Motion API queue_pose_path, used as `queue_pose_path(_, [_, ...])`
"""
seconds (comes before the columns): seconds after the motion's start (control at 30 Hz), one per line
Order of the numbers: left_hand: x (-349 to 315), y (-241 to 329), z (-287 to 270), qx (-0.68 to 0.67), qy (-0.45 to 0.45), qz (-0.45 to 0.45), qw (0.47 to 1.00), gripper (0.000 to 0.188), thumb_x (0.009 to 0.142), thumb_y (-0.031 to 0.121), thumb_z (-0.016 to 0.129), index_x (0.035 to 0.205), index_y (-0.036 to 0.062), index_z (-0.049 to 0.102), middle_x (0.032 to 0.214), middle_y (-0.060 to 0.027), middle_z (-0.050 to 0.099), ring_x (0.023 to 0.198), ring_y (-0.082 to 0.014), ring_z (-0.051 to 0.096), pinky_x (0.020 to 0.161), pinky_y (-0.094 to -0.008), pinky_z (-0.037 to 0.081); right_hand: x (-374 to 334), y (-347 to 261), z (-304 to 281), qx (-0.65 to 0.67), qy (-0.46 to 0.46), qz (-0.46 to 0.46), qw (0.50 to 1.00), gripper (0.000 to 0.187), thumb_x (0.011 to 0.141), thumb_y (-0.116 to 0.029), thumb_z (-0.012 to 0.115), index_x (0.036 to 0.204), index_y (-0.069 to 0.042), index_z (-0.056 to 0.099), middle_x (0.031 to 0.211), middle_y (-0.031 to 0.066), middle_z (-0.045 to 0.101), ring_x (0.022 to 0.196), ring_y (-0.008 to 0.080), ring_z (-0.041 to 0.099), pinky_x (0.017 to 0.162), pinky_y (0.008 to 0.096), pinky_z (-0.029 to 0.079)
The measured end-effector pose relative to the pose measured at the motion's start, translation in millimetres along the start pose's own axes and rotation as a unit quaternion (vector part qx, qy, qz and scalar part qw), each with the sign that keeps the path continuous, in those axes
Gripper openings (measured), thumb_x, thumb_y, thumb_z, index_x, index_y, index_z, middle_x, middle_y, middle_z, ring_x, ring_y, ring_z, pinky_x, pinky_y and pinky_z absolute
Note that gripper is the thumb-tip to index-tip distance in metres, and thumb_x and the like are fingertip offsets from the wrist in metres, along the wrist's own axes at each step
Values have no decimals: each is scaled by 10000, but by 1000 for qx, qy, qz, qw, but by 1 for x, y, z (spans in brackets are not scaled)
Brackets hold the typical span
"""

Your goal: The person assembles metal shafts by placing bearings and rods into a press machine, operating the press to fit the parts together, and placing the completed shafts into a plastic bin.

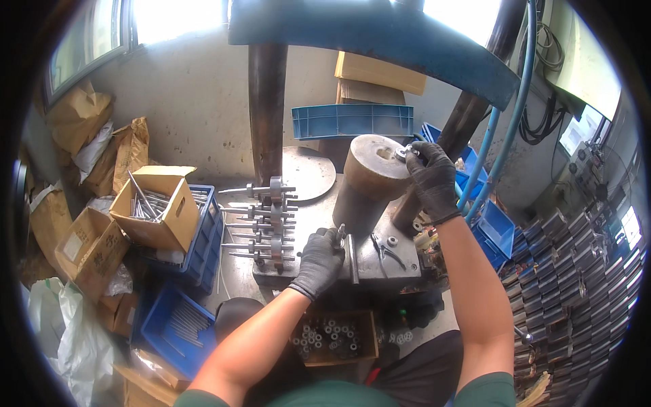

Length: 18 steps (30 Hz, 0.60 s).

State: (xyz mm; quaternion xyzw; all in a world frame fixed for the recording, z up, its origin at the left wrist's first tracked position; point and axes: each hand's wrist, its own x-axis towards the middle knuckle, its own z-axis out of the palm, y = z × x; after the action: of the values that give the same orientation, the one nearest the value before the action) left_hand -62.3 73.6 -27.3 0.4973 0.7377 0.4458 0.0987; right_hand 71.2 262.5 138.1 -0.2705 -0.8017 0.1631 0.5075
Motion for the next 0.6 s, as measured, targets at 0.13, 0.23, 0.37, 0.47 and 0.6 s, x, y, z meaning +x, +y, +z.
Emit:
queue_pose_path(0.13, [-1,-10,7,-37,9,9,999,299,877,84,648,1163,-2,663,1121,-239,640,1078,-418,628,956,-501,527,9,-1,8,-63,-35,26,997,248,939,-101,744,1147,35,759,1014,169,786,893,205,751,855,327,587])
queue_pose_path(0.23, [-3,-11,8,-36,24,9,999,212,961,123,578,1113,21,685,1105,-239,673,1052,-428,646,909,-523,539,11,2,10,-110,-46,19,993,271,933,-152,745,1120,43,770,972,221,788,866,259,783,826,357,605])
queue_pose_path(0.37, [-5,-15,7,-62,18,-9,998,216,952,160,614,1102,22,683,1105,-245,667,1070,-428,644,909,-517,532,10,-2,11,-118,-54,2,992,281,928,-165,739,1141,15,777,1000,210,786,902,315,774,864,383,598])
queue_pose_path(0.47, [-4,-18,12,-54,-17,-40,998,228,936,183,640,1090,21,684,1114,-253,661,1068,-431,646,916,-510,530,13,3,14,-119,-55,0,991,282,925,-177,738,1138,3,782,1027,207,780,960,346,758,911,402,583])
queue_pose_path(0.6, [-6,-11,9,-67,-29,-58,996,257,908,191,653,1080,2,685,1133,-266,654,1052,-431,655,930,-497,534,5,5,6,-107,-40,20,993,321,930,-189,737,1187,1,764,1128,232,755,1074,359,724,992,411,549])
